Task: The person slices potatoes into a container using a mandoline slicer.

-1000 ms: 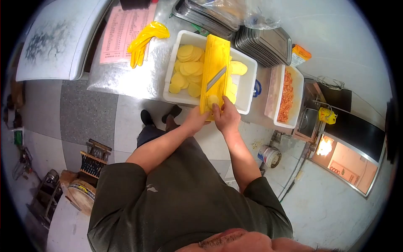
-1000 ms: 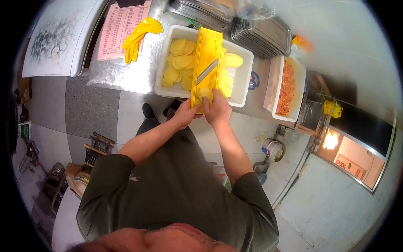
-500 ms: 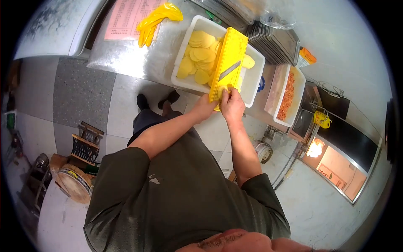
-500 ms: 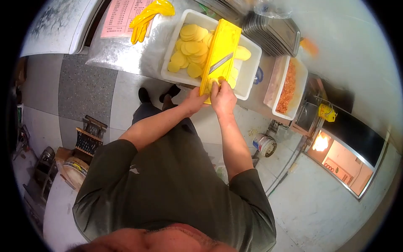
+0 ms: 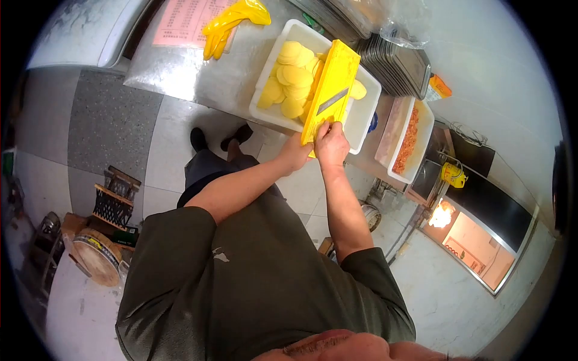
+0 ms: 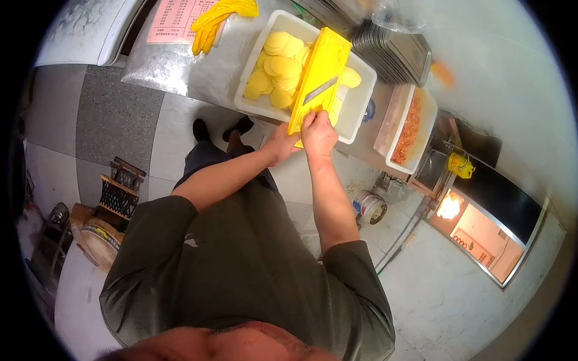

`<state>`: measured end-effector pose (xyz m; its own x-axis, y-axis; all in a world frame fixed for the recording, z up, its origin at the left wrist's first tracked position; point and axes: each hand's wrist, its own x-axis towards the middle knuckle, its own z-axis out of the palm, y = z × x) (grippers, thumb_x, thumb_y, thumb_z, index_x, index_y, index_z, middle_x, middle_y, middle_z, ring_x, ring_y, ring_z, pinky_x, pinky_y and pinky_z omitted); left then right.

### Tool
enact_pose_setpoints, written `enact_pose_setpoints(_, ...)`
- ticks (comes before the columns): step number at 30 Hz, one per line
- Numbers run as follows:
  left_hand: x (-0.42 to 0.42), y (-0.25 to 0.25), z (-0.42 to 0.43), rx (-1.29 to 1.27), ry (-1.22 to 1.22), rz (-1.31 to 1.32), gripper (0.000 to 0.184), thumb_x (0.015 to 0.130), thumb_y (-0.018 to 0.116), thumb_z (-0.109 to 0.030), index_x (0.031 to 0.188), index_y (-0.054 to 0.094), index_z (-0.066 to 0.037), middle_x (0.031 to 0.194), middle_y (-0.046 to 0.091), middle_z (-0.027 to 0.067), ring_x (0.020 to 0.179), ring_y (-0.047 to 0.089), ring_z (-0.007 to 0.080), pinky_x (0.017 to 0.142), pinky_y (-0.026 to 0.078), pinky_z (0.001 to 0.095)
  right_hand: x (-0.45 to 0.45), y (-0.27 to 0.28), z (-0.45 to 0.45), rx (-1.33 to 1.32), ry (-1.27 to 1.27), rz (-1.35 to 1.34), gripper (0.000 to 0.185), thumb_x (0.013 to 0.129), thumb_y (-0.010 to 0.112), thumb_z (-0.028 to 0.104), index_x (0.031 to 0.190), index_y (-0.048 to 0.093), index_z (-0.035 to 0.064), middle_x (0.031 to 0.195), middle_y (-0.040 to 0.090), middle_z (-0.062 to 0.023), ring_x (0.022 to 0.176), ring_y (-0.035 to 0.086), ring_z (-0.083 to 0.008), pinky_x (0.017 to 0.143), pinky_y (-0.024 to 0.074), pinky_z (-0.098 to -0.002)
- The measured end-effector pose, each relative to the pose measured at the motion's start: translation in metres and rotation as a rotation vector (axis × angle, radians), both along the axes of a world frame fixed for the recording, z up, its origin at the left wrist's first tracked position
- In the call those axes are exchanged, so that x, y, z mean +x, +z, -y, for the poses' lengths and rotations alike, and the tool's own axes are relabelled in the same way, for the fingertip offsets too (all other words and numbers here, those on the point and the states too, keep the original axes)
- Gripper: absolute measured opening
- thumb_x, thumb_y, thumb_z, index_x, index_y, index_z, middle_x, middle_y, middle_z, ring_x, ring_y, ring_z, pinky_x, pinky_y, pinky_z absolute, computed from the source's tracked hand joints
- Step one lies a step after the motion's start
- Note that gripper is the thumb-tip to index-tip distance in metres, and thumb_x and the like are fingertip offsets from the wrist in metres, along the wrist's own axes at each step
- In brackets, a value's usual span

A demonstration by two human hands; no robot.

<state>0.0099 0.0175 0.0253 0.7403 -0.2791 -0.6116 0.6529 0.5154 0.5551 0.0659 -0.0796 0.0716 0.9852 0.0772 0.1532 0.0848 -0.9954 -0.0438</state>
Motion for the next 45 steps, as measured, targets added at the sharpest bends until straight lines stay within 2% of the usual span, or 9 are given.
enact_pose_setpoints(2,0.001,0.016,-0.008,0.0,-0.004,-0.017,0.04,0.095,0.06,-0.013,0.127,0.048,0.006,0.125,0.056,0.0162,0.11,0.062,0.0248,0.088,0.059,0.0379,0.0,-0.001,-0.001,0.011,-0.018,0.012,0.026,0.092,0.062,0.03,0.079,0.054,0.0079,0.07,0.067,-0.0165,0.058,0.065,-0.0379,0.055,0.053,-0.0477)
enact_pose_setpoints(8,-0.002,0.011,-0.008,-0.017,-0.019,0.02,0.035,0.096,0.058,-0.013,0.125,0.048,0.005,0.126,0.054,0.0147,0.112,0.061,0.0249,0.089,0.059,0.0393,-0.002,0.003,-0.009,-0.016,-0.082,0.011,0.027,0.092,0.061,0.029,0.078,0.054,0.0075,0.064,0.065,-0.0165,0.055,0.064,-0.0385,0.053,0.0519,-0.049)
enact_pose_setpoints(17,-0.015,0.001,-0.002,-0.059,-0.012,0.075,0.035,0.097,0.054,-0.011,0.13,0.045,0.0,0.128,0.053,0.0133,0.113,0.06,0.0246,0.091,0.058,0.0406,-0.003,0.006,-0.014,-0.01,-0.185,-0.049,0.027,0.093,0.059,0.031,0.083,0.055,0.007,0.066,0.067,-0.0176,0.057,0.064,-0.0397,0.055,0.0513,-0.0508)
enact_pose_setpoints(20,-0.012,0.009,-0.006,-0.026,-0.036,0.058,0.037,0.098,0.054,-0.013,0.131,0.044,0.0,0.127,0.054,0.0128,0.113,0.06,0.0242,0.091,0.057,0.0404,-0.003,0.008,-0.017,0.024,-0.214,-0.079,0.028,0.095,0.057,0.032,0.087,0.058,0.0051,0.069,0.067,-0.0213,0.065,0.066,-0.0419,0.062,0.0528,-0.0503)
enact_pose_setpoints(23,-0.008,-0.004,0.004,-0.013,-0.051,0.039,0.038,0.099,0.056,-0.017,0.13,0.045,0.002,0.125,0.056,0.0121,0.111,0.061,0.0233,0.09,0.057,0.0389,0.001,0.005,-0.014,0.014,-0.197,-0.036,0.026,0.094,0.058,0.031,0.085,0.056,0.0068,0.07,0.068,-0.0182,0.059,0.065,-0.0394,0.056,0.0519,-0.05)
enact_pose_setpoints(26,0.006,0.011,-0.007,0.021,-0.113,-0.014,0.037,0.099,0.058,-0.019,0.127,0.048,0.003,0.124,0.057,0.0123,0.109,0.062,0.0223,0.088,0.058,0.037,0.014,0.003,-0.012,0.005,-0.184,-0.038,0.027,0.094,0.058,0.032,0.085,0.056,0.0062,0.068,0.067,-0.018,0.06,0.065,-0.0393,0.057,0.0521,-0.0495)
enact_pose_setpoints(35,0.003,0.017,-0.004,0.019,0.004,-0.021,0.035,0.098,0.059,-0.02,0.119,0.051,0.007,0.117,0.059,0.0145,0.104,0.063,0.0212,0.083,0.059,0.0344,0.009,0.005,-0.011,-0.005,-0.163,-0.033,0.026,0.093,0.059,0.031,0.084,0.055,0.0069,0.064,0.066,-0.0169,0.057,0.065,-0.0383,0.055,0.0519,-0.0489)
enact_pose_setpoints(41,-0.002,-0.01,0.008,0.015,-0.036,0.004,0.035,0.098,0.059,-0.02,0.118,0.05,0.007,0.117,0.058,0.0142,0.103,0.062,0.0213,0.082,0.06,0.0343,0.007,0.004,-0.013,-0.018,-0.169,-0.023,0.024,0.093,0.06,0.03,0.084,0.056,0.0076,0.063,0.066,-0.0162,0.057,0.065,-0.0378,0.055,0.052,-0.0484)
enact_pose_setpoints(45,0.003,0.002,0.0,0.037,-0.039,-0.006,0.034,0.098,0.058,-0.02,0.118,0.05,0.007,0.117,0.058,0.014,0.102,0.063,0.021,0.081,0.06,0.0341,0.007,0.006,-0.014,-0.014,-0.163,-0.03,0.025,0.094,0.06,0.03,0.084,0.056,0.0078,0.064,0.066,-0.0168,0.057,0.065,-0.0383,0.055,0.0521,-0.0484)
